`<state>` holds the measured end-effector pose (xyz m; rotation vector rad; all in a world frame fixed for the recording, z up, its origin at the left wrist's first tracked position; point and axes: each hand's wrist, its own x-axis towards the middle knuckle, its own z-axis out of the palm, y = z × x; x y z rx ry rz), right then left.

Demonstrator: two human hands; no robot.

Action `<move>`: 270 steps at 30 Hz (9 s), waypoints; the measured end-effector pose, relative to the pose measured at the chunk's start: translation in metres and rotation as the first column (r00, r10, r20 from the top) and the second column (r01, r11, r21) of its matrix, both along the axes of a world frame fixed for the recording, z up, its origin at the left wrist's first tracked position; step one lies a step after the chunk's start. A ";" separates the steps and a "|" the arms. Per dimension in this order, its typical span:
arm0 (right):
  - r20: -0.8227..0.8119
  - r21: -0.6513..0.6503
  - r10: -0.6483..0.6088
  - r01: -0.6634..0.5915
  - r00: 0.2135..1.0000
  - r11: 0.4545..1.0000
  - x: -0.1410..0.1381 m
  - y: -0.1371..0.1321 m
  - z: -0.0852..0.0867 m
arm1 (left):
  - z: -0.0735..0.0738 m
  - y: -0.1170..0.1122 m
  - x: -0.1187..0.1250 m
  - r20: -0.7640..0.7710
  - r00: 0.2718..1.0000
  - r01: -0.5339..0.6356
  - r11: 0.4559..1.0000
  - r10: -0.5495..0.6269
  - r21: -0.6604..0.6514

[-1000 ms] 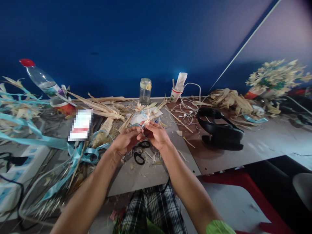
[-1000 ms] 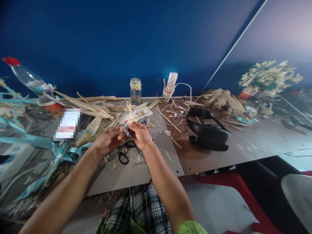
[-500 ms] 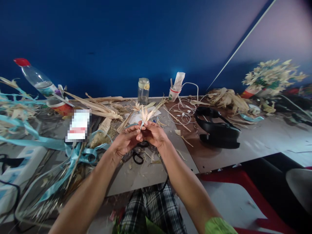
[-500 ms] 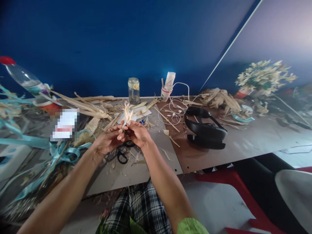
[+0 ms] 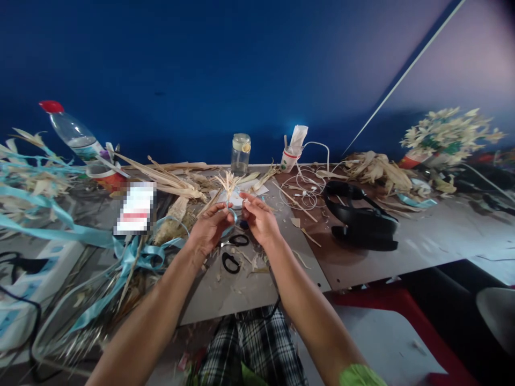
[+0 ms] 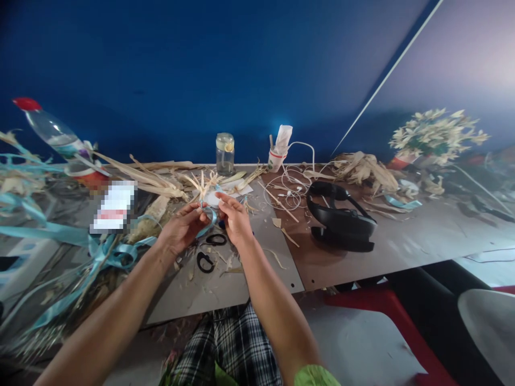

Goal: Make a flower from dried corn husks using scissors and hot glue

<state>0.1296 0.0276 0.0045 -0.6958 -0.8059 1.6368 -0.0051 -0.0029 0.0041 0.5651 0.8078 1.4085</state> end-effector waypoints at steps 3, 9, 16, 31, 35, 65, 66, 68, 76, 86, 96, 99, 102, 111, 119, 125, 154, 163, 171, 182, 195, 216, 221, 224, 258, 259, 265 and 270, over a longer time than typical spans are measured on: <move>0.107 0.037 -0.077 0.074 0.991 0.997 -0.002 -0.002 0.000 | 0.001 0.000 -0.002 -0.085 0.994 -0.063 0.998 0.064 0.007; 0.337 0.127 -0.141 0.104 0.931 0.986 -0.012 -0.006 0.007 | 0.001 -0.003 -0.002 -0.394 0.909 -0.082 0.984 0.140 0.161; 0.406 0.139 -0.218 0.176 0.887 0.975 -0.019 -0.003 0.008 | 0.002 -0.005 0.001 -0.484 0.871 -0.008 0.986 0.090 0.169; 0.193 -0.062 0.022 -0.010 0.981 0.998 -0.008 -0.003 0.014 | -0.002 -0.003 -0.005 0.074 0.968 0.240 0.971 -0.240 0.018; 0.209 -0.052 0.106 -0.098 0.972 0.994 -0.005 -0.007 0.017 | 0.005 -0.006 -0.004 0.129 0.966 0.225 0.974 -0.223 -0.003; 0.944 0.205 -0.276 -0.334 -0.180 0.920 0.050 -0.008 -0.006 | 0.002 -0.001 -0.008 0.161 0.986 0.046 0.999 -0.044 -0.006; 0.949 0.249 -0.295 -0.302 -0.114 0.920 0.054 -0.006 -0.006 | 0.002 -0.001 -0.008 0.159 0.986 0.045 0.999 -0.043 -0.006; 0.945 0.326 -0.317 -0.195 0.074 0.925 0.065 -0.004 -0.005 | 0.004 -0.001 -0.010 0.157 0.987 0.027 0.999 -0.023 -0.020; 0.272 0.165 0.122 -0.172 0.954 0.971 0.070 -0.028 0.014 | 0.001 0.002 -0.011 0.151 0.988 -0.037 0.998 0.044 -0.048; 0.461 0.121 0.108 -0.183 0.881 0.976 0.035 -0.029 -0.015 | -0.008 0.002 -0.013 0.036 0.996 -0.083 0.997 0.082 0.007; 0.557 0.226 -0.014 -0.135 0.831 0.965 0.035 -0.026 -0.018 | 0.000 -0.002 -0.002 -0.058 0.993 -0.104 0.994 0.105 0.021; 0.590 0.255 -0.034 -0.146 0.807 0.956 0.034 -0.025 -0.020 | 0.002 -0.002 -0.001 -0.060 0.991 -0.119 0.993 0.119 0.009; 0.623 0.276 -0.044 -0.166 0.781 0.947 0.033 -0.025 -0.021 | 0.003 -0.002 -0.001 -0.071 0.988 -0.134 0.991 0.134 0.007; 0.671 0.333 -0.082 -0.201 0.737 0.921 0.034 -0.025 -0.020 | 0.002 -0.002 0.000 -0.112 0.983 -0.146 0.989 0.147 0.015; 0.677 0.324 -0.075 -0.205 0.733 0.924 0.034 -0.023 -0.023 | 0.003 -0.003 -0.001 -0.115 0.984 -0.134 0.991 0.134 0.006; 0.629 0.314 -0.090 -0.146 0.772 0.938 0.034 -0.022 -0.021 | -0.001 -0.002 -0.003 -0.132 0.984 -0.119 0.993 0.121 0.021; 0.618 0.277 -0.041 -0.169 0.785 0.946 0.040 -0.023 -0.020 | 0.002 -0.003 -0.003 -0.175 0.977 -0.120 0.993 0.120 0.014; 0.581 0.276 -0.053 -0.136 0.812 0.951 0.037 -0.022 -0.014 | 0.000 -0.002 -0.002 -0.037 0.998 -0.059 0.998 0.059 -0.012; 0.586 0.266 -0.032 -0.155 0.809 0.951 0.037 -0.022 -0.015 | 0.001 -0.002 -0.003 0.100 0.994 -0.048 0.999 0.049 -0.009; 0.570 0.273 -0.040 -0.143 0.820 0.951 0.038 -0.022 -0.017 | 0.006 -0.004 -0.004 0.072 0.997 0.014 1.000 -0.013 -0.012; 0.572 0.246 -0.010 -0.159 0.820 0.956 0.041 -0.024 -0.013 | 0.005 -0.003 -0.005 0.085 0.996 0.029 0.999 -0.027 -0.015; 0.924 0.342 -0.361 -0.153 -0.122 0.927 0.073 -0.008 -0.021 | 0.001 -0.001 -0.007 0.081 0.995 -0.053 0.999 0.054 -0.005; 0.950 0.284 -0.307 -0.243 -0.062 0.928 0.076 -0.015 -0.014 | 0.001 -0.002 -0.008 0.086 0.996 -0.039 0.999 0.037 0.024; 0.935 0.355 -0.346 -0.173 0.081 0.918 0.078 -0.017 -0.007 | 0.003 -0.003 -0.007 0.088 0.996 -0.031 0.998 0.026 0.059; 0.578 0.128 0.098 -0.208 0.810 0.970 0.017 0.001 0.028 | 0.001 -0.011 0.003 -0.048 0.981 0.192 0.977 -0.188 0.091; 0.606 0.163 0.032 -0.163 0.795 0.973 0.019 0.008 0.026 | 0.000 -0.010 0.002 -0.087 0.986 0.149 0.987 -0.144 0.057; 0.780 0.407 -0.317 -0.054 0.540 0.912 0.024 0.056 0.019 | -0.005 0.001 -0.011 -0.164 0.965 -0.203 0.979 0.204 0.018; 0.869 0.388 -0.333 -0.086 0.366 0.918 0.011 0.076 0.010 | -0.006 0.004 -0.016 -0.164 0.944 -0.286 0.958 0.286 0.025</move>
